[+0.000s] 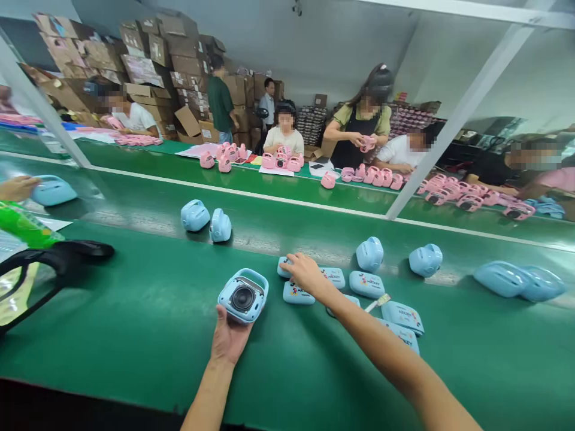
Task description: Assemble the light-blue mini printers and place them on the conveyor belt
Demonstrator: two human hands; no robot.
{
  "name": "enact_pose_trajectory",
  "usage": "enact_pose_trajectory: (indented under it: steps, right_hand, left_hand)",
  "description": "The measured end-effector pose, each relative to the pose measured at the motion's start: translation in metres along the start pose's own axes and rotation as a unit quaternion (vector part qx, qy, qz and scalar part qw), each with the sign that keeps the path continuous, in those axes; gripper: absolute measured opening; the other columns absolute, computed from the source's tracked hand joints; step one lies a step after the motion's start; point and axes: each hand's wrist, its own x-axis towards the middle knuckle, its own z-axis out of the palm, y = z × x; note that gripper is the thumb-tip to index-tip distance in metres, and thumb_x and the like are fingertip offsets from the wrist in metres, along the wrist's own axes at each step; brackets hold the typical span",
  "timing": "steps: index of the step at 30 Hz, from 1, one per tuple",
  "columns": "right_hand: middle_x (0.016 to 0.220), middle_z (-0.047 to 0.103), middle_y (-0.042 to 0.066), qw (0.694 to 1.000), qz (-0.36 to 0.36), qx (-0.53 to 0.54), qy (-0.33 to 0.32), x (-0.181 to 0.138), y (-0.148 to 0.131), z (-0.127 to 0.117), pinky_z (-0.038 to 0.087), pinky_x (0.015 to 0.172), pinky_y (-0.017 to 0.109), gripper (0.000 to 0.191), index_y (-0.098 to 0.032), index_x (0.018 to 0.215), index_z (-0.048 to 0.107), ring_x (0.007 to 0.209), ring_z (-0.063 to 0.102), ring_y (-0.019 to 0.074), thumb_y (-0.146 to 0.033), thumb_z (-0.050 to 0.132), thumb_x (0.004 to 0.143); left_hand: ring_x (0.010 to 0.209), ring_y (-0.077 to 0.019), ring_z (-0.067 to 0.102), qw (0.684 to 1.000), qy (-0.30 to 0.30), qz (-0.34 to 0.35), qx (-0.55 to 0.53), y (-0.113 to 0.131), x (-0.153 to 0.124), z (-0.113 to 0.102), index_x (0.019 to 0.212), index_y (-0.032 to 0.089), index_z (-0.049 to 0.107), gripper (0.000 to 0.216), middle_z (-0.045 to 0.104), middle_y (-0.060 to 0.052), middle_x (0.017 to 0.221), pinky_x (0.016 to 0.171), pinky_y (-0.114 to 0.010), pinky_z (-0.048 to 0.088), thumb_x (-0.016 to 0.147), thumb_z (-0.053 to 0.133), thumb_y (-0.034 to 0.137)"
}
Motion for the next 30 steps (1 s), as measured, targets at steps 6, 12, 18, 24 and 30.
enact_pose_trajectory:
  steps: [6,12,18,24,30]
  right_hand:
    - [0.146,0.053,0.017,0.997,-0.015,-0.071,-0.011,0.001,-0.014,0.014,0.048,0.098,0.049,0.045,-0.030,0.136,0.061,0.124,0.053,0.0344,-0.012,0.053,0.095]
    - [0.152,0.047,0.018,0.996,-0.010,-0.092,-0.020,0.002,-0.018,0.022,0.044,0.100,0.055,0.055,-0.028,0.137,0.060,0.129,0.049,0.0400,-0.012,0.065,0.085]
    - [0.156,0.043,0.019,0.993,-0.007,-0.109,-0.052,0.004,-0.023,0.018,0.041,0.103,0.059,0.062,-0.026,0.138,0.057,0.131,0.047,0.0421,-0.019,0.074,0.078]
    - [0.157,0.040,0.020,0.992,-0.020,-0.114,-0.054,0.005,-0.023,0.018,0.036,0.106,0.064,0.062,-0.026,0.143,0.052,0.136,0.042,0.0435,-0.018,0.065,0.083]
    - [0.154,0.043,0.021,0.995,-0.011,-0.093,-0.023,0.003,-0.020,0.011,0.039,0.104,0.062,0.064,-0.025,0.141,0.055,0.133,0.045,0.0439,-0.015,0.064,0.078]
  left_hand:
    - [0.136,-0.0294,0.056,0.999,0.013,0.010,-0.035,-0.005,-0.003,-0.005,0.148,0.039,0.050,0.059,0.067,-0.007,0.139,0.120,-0.061,0.033,0.093,0.057,0.060]
    - [0.128,-0.0292,0.063,0.993,0.081,0.008,-0.089,-0.005,-0.007,0.007,0.147,0.038,0.051,0.056,0.071,-0.008,0.133,0.117,-0.060,0.037,0.094,0.059,0.055]
    - [0.124,-0.0317,0.066,0.982,0.106,0.018,-0.156,-0.005,-0.009,0.019,0.154,0.034,0.043,0.055,0.069,-0.013,0.135,0.115,-0.061,0.039,0.100,0.055,0.038]
    - [0.120,-0.0322,0.068,0.978,0.091,0.004,-0.187,-0.006,-0.007,0.016,0.151,0.035,0.047,0.051,0.073,-0.012,0.129,0.113,-0.061,0.042,0.101,0.052,0.038]
    - [0.119,-0.0331,0.068,0.982,0.108,0.017,-0.155,-0.005,-0.005,0.019,0.150,0.035,0.048,0.051,0.073,-0.012,0.128,0.113,-0.065,0.039,0.100,0.056,0.035]
